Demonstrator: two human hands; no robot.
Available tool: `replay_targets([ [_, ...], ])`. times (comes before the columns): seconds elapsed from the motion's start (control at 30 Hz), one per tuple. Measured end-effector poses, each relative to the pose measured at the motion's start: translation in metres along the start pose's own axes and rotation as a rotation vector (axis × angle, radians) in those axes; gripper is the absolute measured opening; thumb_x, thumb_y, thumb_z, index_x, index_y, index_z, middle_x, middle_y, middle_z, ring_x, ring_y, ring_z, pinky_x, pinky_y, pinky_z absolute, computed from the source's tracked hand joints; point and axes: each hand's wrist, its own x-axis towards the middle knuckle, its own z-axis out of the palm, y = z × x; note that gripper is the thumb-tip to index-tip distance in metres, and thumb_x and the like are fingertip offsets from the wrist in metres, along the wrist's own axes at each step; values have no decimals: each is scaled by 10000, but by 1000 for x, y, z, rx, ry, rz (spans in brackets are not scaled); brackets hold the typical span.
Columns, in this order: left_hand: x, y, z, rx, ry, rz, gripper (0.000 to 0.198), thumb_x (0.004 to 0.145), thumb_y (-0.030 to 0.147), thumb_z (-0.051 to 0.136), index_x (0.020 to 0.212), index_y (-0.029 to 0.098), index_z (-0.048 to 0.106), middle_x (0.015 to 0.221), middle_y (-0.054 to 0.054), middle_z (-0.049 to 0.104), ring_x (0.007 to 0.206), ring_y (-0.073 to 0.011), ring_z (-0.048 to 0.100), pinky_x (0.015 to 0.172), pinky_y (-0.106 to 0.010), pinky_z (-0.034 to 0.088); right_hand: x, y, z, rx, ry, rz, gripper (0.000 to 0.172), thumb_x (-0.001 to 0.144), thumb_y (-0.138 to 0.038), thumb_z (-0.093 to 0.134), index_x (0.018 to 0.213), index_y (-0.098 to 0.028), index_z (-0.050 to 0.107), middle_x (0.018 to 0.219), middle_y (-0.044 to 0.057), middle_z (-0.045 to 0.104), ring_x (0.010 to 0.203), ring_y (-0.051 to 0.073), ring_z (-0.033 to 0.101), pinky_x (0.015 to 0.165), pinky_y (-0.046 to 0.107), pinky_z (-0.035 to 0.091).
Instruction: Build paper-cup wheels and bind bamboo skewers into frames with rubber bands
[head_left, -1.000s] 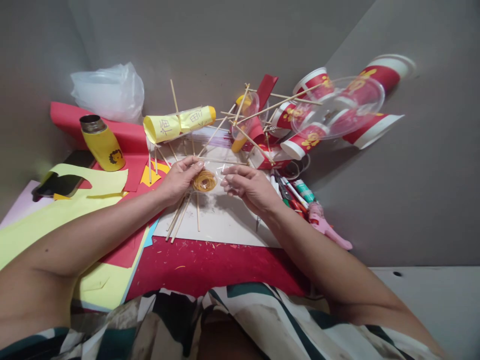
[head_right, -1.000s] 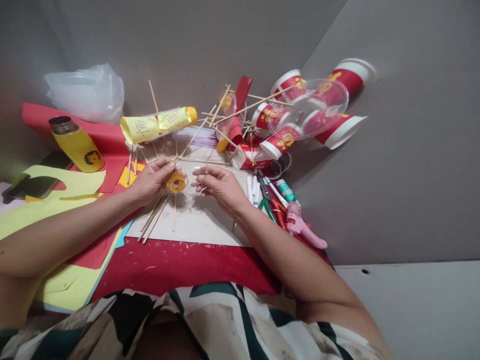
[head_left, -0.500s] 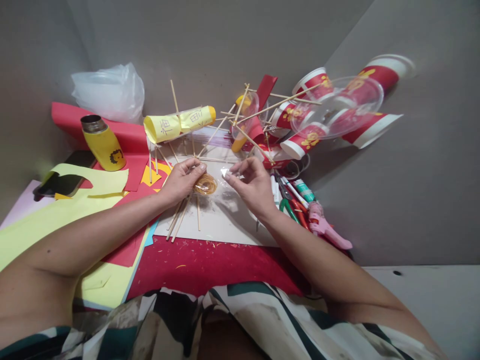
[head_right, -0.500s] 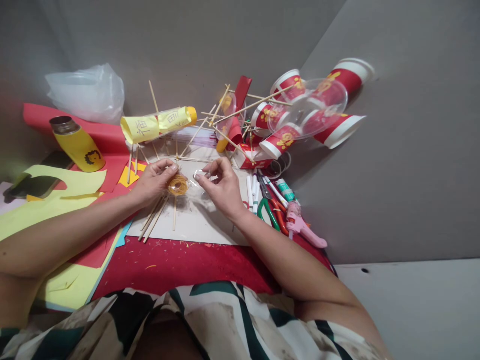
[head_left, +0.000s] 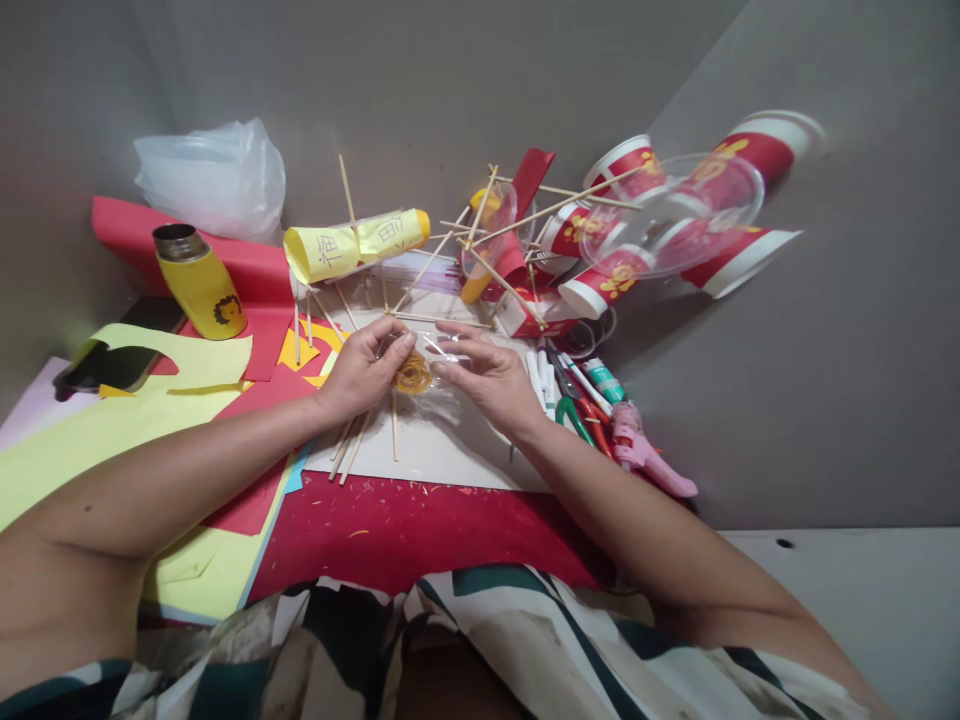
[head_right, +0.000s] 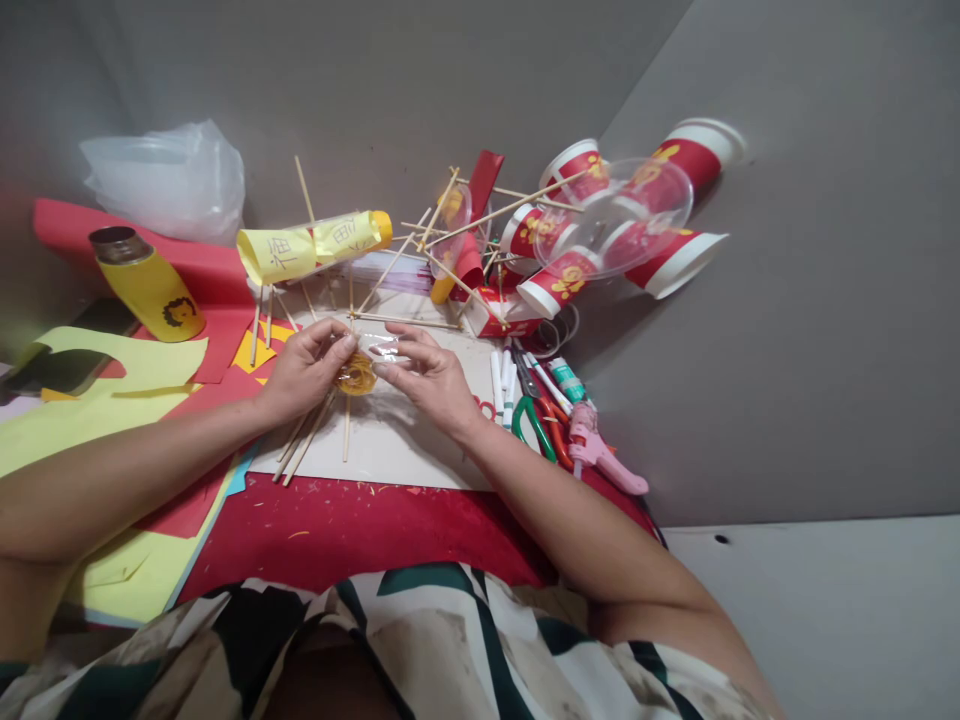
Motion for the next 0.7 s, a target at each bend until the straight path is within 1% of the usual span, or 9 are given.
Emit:
replay_targets([
  [0.1, -1, -2, 0, 28, -13, -1, 194, 958, 238, 609, 767, 208, 614, 733, 7, 586, 693, -124, 529, 667, -250, 430, 1, 1, 1, -47, -69, 8, 223, 755, -387, 857, 970, -333, 829, 1356, 58, 666, 1294, 249, 600, 1001, 441, 529],
  [0.17, -2, -3, 0, 18, -31, -20, 195, 964, 260, 608, 777, 204, 619, 756, -4, 620, 708, -131, 554, 669, -253, 439, 1, 1, 3, -82, -70, 18, 201, 745, -396, 863, 927, -315, 832, 1331, 61, 681, 1274, 251, 614, 1024, 453, 515],
  [0.27, -2, -3, 1, -21, -46, -45, 183, 961, 278, 625, 797, 199, 636, 764, -6, 634, 714, -133, 565, 680, -259, 446, 0, 1, 6, -51, -30, 56, 155, 737, -399, 862, 809, -270, 813, 1249, 65, 715, 1199, 246, 650, 1008, 451, 526],
  [0.37, -2, 0, 2, -25, -26, -46, 178, 946, 246, 647, 776, 194, 635, 726, 13, 592, 689, -118, 528, 685, -251, 435, -1, 1, 8, 37, 21, 99, 152, 727, -371, 865, 743, -244, 783, 1186, 60, 737, 1124, 228, 674, 989, 432, 537],
  [0.47, 1, 0, 2, -40, -17, -63, 197, 933, 256, 660, 755, 190, 610, 690, 27, 556, 656, -109, 502, 664, -242, 431, -2, 2, 6, 138, 88, 146, 180, 698, -374, 886, 730, -237, 774, 1160, 50, 755, 1093, 216, 683, 984, 406, 540],
  [0.6, 3, -5, 2, -94, -44, -110, 209, 904, 306, 685, 765, 185, 587, 641, 41, 543, 579, -94, 491, 571, -227, 416, -2, 7, 4, 217, 147, 211, 262, 642, -409, 917, 759, -220, 777, 1095, 43, 772, 1025, 199, 688, 998, 380, 518],
  [0.7, 3, -7, 2, -144, -65, -188, 184, 874, 303, 704, 801, 183, 586, 615, 41, 569, 537, -84, 504, 517, -209, 396, -1, 10, 4, 211, 157, 243, 334, 648, -477, 903, 777, -208, 753, 1029, 42, 769, 919, 174, 667, 920, 349, 523],
])
